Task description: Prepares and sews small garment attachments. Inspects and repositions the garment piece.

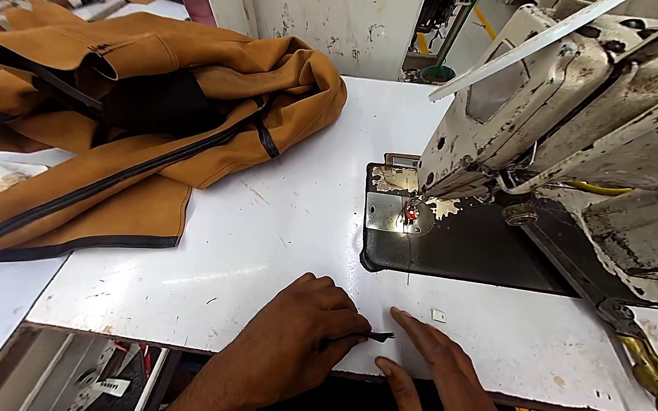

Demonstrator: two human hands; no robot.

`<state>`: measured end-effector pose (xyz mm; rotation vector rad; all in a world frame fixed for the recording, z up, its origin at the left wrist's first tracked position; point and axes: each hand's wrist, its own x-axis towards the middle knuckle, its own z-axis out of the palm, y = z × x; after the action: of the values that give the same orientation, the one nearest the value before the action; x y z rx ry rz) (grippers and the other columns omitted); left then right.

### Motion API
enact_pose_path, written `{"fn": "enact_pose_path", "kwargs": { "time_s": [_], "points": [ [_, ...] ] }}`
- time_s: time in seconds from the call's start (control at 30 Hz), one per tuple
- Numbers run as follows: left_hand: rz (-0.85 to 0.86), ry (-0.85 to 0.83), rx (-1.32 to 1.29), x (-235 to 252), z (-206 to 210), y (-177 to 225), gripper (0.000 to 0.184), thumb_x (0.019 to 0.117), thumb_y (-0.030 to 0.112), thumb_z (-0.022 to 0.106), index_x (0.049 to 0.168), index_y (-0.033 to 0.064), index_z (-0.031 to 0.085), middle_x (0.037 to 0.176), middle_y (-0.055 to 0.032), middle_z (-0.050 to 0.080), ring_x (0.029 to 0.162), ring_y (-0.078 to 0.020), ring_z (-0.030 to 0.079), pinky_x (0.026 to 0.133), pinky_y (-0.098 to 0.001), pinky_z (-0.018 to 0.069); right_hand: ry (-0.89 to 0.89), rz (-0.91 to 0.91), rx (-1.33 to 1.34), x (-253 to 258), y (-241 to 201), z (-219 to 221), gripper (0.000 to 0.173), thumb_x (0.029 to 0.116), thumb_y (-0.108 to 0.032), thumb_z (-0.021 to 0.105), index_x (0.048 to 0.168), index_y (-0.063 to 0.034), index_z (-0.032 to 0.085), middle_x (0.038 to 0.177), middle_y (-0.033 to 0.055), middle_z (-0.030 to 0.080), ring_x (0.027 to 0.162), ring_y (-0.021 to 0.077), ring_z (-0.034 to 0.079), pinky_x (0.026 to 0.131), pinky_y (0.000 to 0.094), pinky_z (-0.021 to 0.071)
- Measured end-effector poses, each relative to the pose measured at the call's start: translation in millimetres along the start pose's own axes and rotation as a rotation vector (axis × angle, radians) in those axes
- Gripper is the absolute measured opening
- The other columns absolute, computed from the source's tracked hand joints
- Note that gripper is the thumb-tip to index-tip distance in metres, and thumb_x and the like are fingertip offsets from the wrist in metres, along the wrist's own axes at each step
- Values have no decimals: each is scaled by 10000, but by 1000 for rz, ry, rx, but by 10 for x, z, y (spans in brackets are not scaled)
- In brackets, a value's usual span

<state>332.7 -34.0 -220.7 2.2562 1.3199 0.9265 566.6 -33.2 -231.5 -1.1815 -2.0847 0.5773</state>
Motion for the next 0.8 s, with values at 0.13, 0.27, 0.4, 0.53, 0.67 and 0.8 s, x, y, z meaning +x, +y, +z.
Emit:
{"fn": "enact_pose_path", "kwargs": {
  "time_s": [0.13, 0.27, 0.4, 0.53, 0.67, 0.8],
  "points": [
    [2, 7, 9, -18, 18, -4, 186, 1021, 293, 625, 1083, 207, 778, 982, 63, 717, 921, -72, 629, 788, -262, 484, -69, -18, -55, -223, 7, 2, 712, 1051, -480, 504, 1430, 123, 489, 1404, 258, 604, 1358, 312, 554, 1204, 453, 346],
    [4, 14, 20, -14, 26, 3, 188, 1014, 299, 631, 1080, 208, 783, 977, 71, 716, 913, -60, 622, 780, -247, 474, -125, -37, -118, -300, -76, 74, 774, 1080, -521, 336, 1498, 128, 388, 1491, 269, 522, 1463, 279, 443, 1262, 555, 121],
    [-3, 7, 22, -18, 28, 2, 195, 1017, 311, 629, 1081, 212, 785, 983, 71, 713, 917, -57, 619, 787, -243, 471, -153, -38, -147, -250, -145, 98, 903, 1046, -639, 270, 1506, 129, 384, 1494, 266, 522, 1472, 294, 430, 1240, 633, 64],
    [4, -10, 21, -17, 20, 2, 198, 1022, 305, 620, 1077, 212, 786, 978, 68, 709, 910, -65, 614, 779, -247, 464, -154, -42, -180, -246, -136, 121, 1015, 998, -735, 207, 1506, 123, 397, 1495, 262, 524, 1471, 299, 430, 1243, 612, 50],
    [9, -19, 20, -20, 16, 3, 203, 1026, 289, 610, 1083, 208, 787, 972, 60, 707, 906, -72, 613, 778, -251, 462, -154, -35, -179, -247, -138, 123, 1044, 984, -758, 195, 1508, 122, 394, 1500, 262, 519, 1470, 300, 431, 1240, 618, 45],
    [14, -20, 16, -18, 20, 2, 202, 1024, 274, 608, 1086, 210, 789, 974, 57, 706, 910, -75, 611, 782, -254, 462, -149, -31, -183, -241, -143, 126, 1064, 968, -781, 190, 1508, 111, 405, 1500, 255, 522, 1471, 297, 429, 1238, 619, 48]
  ]
}}
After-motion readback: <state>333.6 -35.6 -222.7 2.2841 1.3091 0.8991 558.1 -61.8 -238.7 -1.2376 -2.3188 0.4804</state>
